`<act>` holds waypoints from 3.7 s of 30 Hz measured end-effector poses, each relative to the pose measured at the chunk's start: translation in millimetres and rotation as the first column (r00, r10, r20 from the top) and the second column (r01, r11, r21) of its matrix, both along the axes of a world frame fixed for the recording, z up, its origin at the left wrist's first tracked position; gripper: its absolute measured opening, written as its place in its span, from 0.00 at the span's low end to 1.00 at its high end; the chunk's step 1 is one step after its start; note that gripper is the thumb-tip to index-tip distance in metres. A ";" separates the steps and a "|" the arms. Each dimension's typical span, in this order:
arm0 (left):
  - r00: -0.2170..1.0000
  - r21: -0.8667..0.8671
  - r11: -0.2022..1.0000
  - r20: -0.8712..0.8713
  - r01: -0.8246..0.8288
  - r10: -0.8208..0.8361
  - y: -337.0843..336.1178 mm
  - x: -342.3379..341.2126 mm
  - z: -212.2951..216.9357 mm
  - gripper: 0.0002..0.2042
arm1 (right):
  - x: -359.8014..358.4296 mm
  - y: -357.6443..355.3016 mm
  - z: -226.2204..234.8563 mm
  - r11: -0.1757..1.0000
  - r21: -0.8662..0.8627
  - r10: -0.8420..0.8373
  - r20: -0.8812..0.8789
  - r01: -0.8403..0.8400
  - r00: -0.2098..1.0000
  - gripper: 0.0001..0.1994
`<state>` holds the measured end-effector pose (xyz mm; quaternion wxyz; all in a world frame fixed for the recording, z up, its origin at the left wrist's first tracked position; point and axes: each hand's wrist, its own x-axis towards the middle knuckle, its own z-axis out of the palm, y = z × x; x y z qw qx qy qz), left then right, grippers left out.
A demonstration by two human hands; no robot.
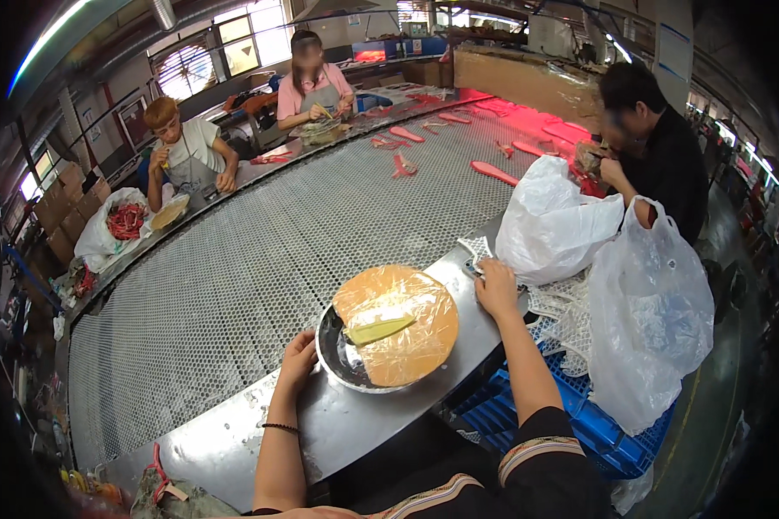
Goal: The person applies adhesive to shoe straps using a small applicator dipped into a bowl and sets the straps on the work surface.
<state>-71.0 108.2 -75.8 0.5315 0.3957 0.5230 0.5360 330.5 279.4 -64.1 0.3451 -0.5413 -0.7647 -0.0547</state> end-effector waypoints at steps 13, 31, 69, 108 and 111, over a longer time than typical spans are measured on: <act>0.927 0.213 0.964 -0.303 -0.162 0.223 -8.6 8.9 4.7 0.08 | -0.9 3.3 0.8 0.998 0.048 0.051 -0.016 -0.050 0.999 0.15; 0.394 0.515 0.694 -0.578 -0.503 0.715 -27.6 3.0 -2.0 0.08 | -12.1 -22.5 26.3 0.966 0.225 0.138 -0.040 -0.126 0.990 0.14; 0.811 0.715 0.438 0.583 -0.545 0.057 -206.1 120.2 177.6 0.26 | -138.7 -297.2 148.7 0.271 0.646 0.495 -0.730 -0.714 -0.472 0.20; 0.590 0.607 0.619 0.761 -0.499 -0.270 -306.3 163.0 193.4 0.25 | -180.6 -333.5 203.3 0.065 0.642 -0.524 -0.630 -0.764 -0.574 0.44; 0.618 0.621 0.608 0.743 -0.494 -0.257 -299.0 168.1 198.4 0.25 | -252.1 -355.6 223.4 0.066 0.631 -0.505 -0.647 -0.773 -0.571 0.45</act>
